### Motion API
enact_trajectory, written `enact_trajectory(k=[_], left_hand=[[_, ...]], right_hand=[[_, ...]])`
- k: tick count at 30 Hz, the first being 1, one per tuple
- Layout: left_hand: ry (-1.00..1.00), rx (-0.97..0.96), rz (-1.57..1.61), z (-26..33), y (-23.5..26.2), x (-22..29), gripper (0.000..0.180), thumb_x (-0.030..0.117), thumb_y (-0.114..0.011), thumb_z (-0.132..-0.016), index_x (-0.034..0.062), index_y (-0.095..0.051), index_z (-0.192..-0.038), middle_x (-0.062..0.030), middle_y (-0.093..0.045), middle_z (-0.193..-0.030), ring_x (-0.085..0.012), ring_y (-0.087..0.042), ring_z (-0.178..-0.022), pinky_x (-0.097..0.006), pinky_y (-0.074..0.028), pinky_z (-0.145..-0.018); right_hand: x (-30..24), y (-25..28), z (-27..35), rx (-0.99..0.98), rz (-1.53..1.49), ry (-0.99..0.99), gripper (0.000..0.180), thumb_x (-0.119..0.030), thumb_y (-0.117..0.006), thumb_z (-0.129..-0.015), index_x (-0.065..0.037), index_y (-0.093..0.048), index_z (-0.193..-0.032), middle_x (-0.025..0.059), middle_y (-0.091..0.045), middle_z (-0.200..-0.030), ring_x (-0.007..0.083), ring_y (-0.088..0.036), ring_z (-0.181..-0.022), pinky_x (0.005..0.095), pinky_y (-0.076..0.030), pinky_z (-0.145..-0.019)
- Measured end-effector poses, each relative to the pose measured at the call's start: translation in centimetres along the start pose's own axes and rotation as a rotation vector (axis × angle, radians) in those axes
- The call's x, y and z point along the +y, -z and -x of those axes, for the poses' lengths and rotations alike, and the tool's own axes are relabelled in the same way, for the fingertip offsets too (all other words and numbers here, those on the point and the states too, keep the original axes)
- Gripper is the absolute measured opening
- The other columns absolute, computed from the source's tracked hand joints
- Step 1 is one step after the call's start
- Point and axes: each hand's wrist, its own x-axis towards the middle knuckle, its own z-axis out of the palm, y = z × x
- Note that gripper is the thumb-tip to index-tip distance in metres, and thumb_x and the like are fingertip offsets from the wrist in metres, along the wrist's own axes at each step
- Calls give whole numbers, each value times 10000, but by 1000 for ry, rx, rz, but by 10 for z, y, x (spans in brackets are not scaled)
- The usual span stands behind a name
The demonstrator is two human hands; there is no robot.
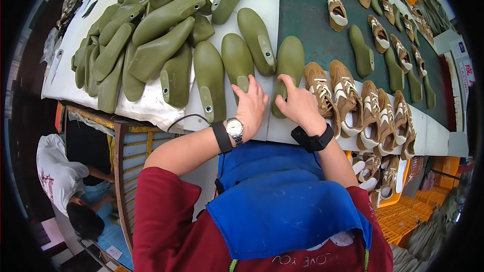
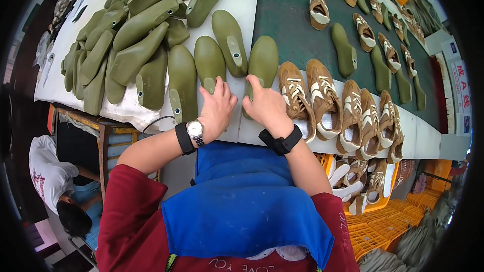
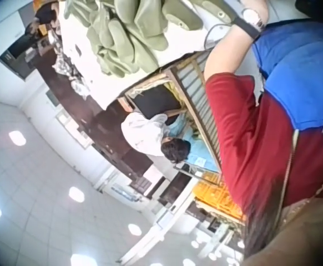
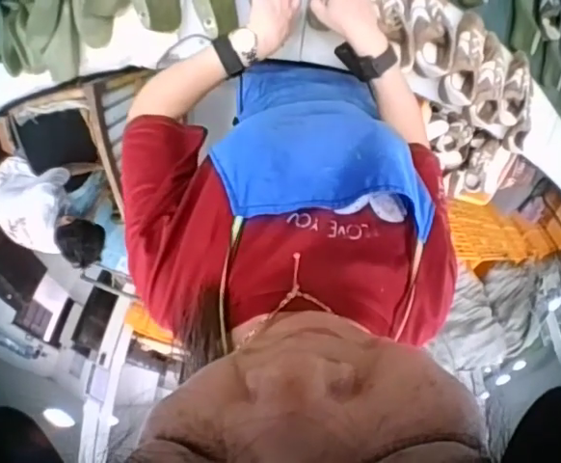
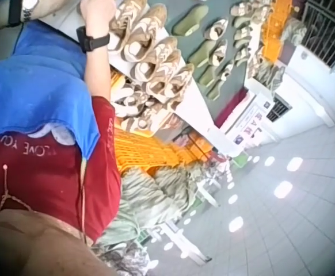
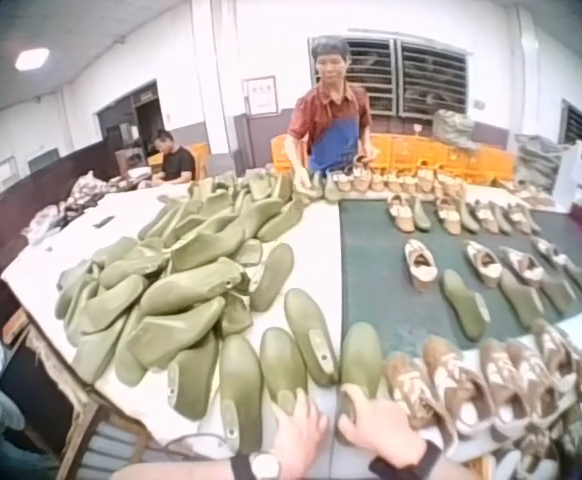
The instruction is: Sort shoes and shoe lasts on an assembly line conveyor belt.
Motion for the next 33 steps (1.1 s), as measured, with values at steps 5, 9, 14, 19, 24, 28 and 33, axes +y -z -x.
enact_trajectory(k=[5, 9, 14, 19, 24, 28, 33], left_hand=[[-2, 117, 115, 4, -11, 2, 345, 258, -537, -828, 109, -564, -1138, -160, -460, -1292, -329, -319, -1295, -595, -411, -852], [-18, 221, 489, 8, -14, -11, 381, 305, -687, -720, 82, -591, -1013, -137, -506, -1204, -315, -343, -1279, -622, -353, -907], [55, 514, 687, -7, -14, -21, 349, 251, -697, -725, 58, -593, -996, -149, -516, -1198, -337, -366, -1257, -600, -245, -1010], [172, 601, 800, -11, -20, -19, 297, 232, -684, -734, 57, -621, -966, -110, -575, -1105, -334, -421, -1192, -578, -258, -1016], [184, 599, 798, -10, -18, -19, 262, 203, -691, -724, 72, -625, -941, -76, -585, -1061, -321, -440, -1163, -553, -278, -1014], [176, 596, 796, -12, -12, -16, 259, 198, -691, -721, 78, -624, -940, -72, -585, -1054, -317, -442, -1159, -550, -281, -1014], [204, 603, 807, -14, -15, -19, 242, 190, -692, -720, 73, -628, -921, -66, -593, -1044, -326, -453, -1143, -555, -280, -1011]], right_hand=[[14, 1, 7, 52, -151, 10, 362, -205, -567, -782, -156, -469, -1126, 212, -602, -634, 433, -600, -645, 523, -477, -634], [38, 33, 12, 22, -721, -153, 303, -187, -549, -813, -165, -462, -1103, 110, -570, -709, 233, -563, -574, 360, -414, -477], [83, 117, 3, -228, -1664, -465, 137, -232, -541, -862, -215, -487, -987, -47, -491, -749, 37, -361, -459, 171, -212, -349], [74, 156, -66, -88, -1031, -304, 154, -250, -548, -858, -206, -492, -994, -41, -489, -722, 57, -413, -509, 206, -296, -407], [121, 109, -164, 45, -413, -96, 289, -254, -572, -807, -157, -491, -1067, 67, -612, -859, 197, -605, -769, 344, -478, -667], [161, 39, -187, -210, 92, -27, 369, -223, -551, -781, -176, -491, -1143, 187, -637, -1019, 355, -599, -1004, 434, -460, -848], [128, 32, -194, -190, 161, -178, 351, -147, -469, -833, -192, -475, -1181, 187, -637, -1021, 355, -608, -978, 433, -470, -833]])
